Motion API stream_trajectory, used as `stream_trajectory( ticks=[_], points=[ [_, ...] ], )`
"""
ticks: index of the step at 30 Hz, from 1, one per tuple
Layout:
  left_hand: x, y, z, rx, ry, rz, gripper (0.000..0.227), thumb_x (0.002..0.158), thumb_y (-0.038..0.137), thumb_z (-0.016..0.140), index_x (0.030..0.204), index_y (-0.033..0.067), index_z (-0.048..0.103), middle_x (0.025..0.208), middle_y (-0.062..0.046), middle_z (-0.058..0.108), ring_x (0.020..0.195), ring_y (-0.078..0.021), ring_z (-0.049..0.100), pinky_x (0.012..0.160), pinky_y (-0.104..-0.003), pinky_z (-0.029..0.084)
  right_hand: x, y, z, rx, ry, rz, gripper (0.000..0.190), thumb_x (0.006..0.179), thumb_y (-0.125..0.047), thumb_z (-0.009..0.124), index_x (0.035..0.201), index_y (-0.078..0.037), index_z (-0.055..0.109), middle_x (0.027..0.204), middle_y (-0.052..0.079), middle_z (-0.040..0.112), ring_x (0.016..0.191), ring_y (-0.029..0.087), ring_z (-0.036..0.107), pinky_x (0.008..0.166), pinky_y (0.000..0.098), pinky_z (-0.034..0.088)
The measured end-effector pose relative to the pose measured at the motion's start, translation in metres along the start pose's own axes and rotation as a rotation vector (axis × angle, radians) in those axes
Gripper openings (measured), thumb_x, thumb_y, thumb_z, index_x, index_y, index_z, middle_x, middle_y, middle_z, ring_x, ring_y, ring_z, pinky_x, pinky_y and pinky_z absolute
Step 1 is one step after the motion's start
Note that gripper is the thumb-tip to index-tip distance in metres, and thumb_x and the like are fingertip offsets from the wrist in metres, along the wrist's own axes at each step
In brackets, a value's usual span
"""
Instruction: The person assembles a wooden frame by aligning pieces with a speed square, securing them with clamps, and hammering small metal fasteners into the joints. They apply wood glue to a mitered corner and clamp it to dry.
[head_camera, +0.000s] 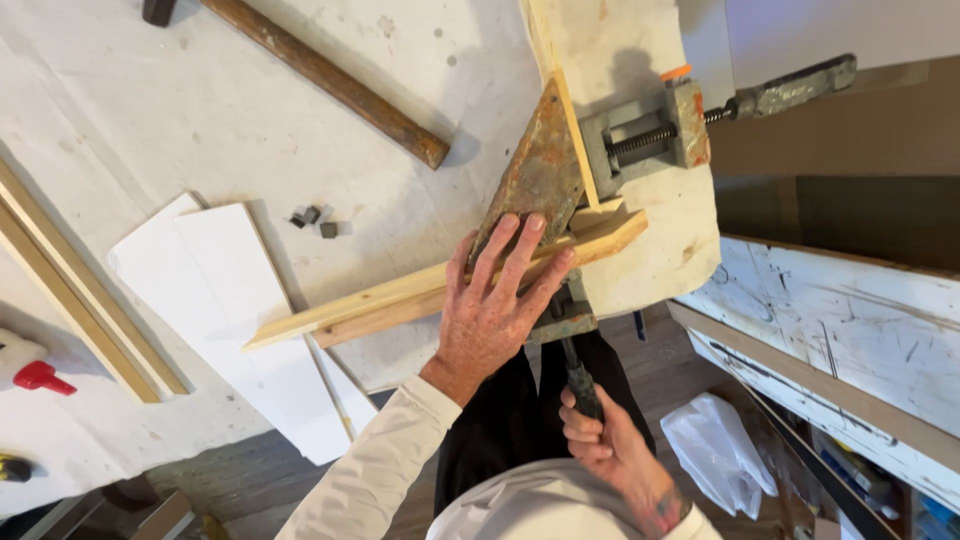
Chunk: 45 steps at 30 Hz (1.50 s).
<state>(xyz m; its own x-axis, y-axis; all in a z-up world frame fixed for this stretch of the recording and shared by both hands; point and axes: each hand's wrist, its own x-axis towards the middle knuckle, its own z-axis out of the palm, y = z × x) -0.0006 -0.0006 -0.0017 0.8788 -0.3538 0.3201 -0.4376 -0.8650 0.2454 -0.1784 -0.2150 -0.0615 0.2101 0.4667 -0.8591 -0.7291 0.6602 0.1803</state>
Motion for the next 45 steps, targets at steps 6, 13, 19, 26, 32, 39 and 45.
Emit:
stream_trajectory(
  ticks=[6,13,19,26,32,39,45],
  points=[
    [-0.001,0.002,-0.003,0.007,-0.011,-0.006,0.041,0.106,0.018,0.067,0.142,0.0237,0.048,0.149,-0.01,0.04,0.136,-0.0296,0.049,0.103,-0.053,0.053,-0.033,0.0,0.075,-0.803,0.33,-0.375,0.046,0.095,-0.039,0.037,0.091,0.001,0.058,0.057,0.004,0.044,0.046,0.014,0.037,0.047,0.03,0.043],
    [-0.004,0.002,-0.001,0.014,-0.073,-0.019,0.037,0.109,0.028,0.059,0.143,0.0233,0.046,0.149,-0.01,0.042,0.138,-0.0278,0.049,0.111,-0.05,0.046,-0.007,0.015,0.034,-0.769,0.368,-0.565,0.059,0.104,-0.044,0.03,0.099,0.004,0.062,0.053,0.002,0.035,0.044,0.009,0.021,0.037,0.0237,0.016],
    [-0.003,0.003,-0.005,0.032,-0.036,-0.037,0.034,0.11,0.024,0.056,0.142,0.025,0.047,0.149,-0.007,0.045,0.138,-0.024,0.054,0.106,-0.046,0.054,-0.008,-0.014,0.017,-0.208,-0.01,-0.033,0.054,0.097,-0.057,0.046,0.093,-0.004,0.048,0.055,-0.006,0.018,0.041,0.002,0.011,0.027,0.0169,0.011],
    [0.003,0.003,-0.004,-0.075,0.016,-0.027,0.028,0.107,0.017,0.046,0.13,0.0221,0.061,0.143,-0.009,0.049,0.132,-0.0286,0.052,0.105,-0.05,0.045,-0.023,-0.019,0.084,-0.946,0.208,-0.548,0.058,0.095,-0.047,0.037,0.109,0.003,0.061,0.072,0.013,0.064,0.057,0.019,0.062,0.054,0.0314,0.057],
    [-0.003,0.003,0.0,-0.023,-0.025,-0.029,0.05,0.105,0.02,0.072,0.145,0.0248,0.042,0.152,-0.009,0.036,0.138,-0.0299,0.047,0.105,-0.054,0.051,-0.011,-0.025,0.101,-1.066,0.327,-0.339,0.058,0.084,-0.035,0.075,0.052,-0.015,0.031,0.036,-0.001,0.033,0.031,0.008,0.028,0.033,0.0261,0.021],
    [0.013,0.011,-0.009,-0.008,-0.048,-0.061,0.033,0.098,0.02,0.067,0.13,0.0186,0.06,0.143,-0.01,0.044,0.129,-0.0301,0.049,0.097,-0.055,0.05,-0.007,-0.024,0.085,-1.049,0.279,-0.257,0.049,0.09,-0.018,0.067,0.053,-0.013,0.035,0.038,0.002,0.039,0.029,0.012,0.033,0.031,0.0271,0.026],
    [0.041,0.009,-0.03,0.039,-0.158,-0.031,0.027,0.088,0.019,0.073,0.113,0.0128,0.066,0.13,-0.009,0.052,0.117,-0.0306,0.053,0.102,-0.062,0.041,-0.011,-0.028,0.097,-1.108,0.301,-0.205,0.05,0.089,-0.031,0.068,0.051,-0.012,0.04,0.038,0.003,0.043,0.032,0.012,0.037,0.038,0.0276,0.032]
  ],
)
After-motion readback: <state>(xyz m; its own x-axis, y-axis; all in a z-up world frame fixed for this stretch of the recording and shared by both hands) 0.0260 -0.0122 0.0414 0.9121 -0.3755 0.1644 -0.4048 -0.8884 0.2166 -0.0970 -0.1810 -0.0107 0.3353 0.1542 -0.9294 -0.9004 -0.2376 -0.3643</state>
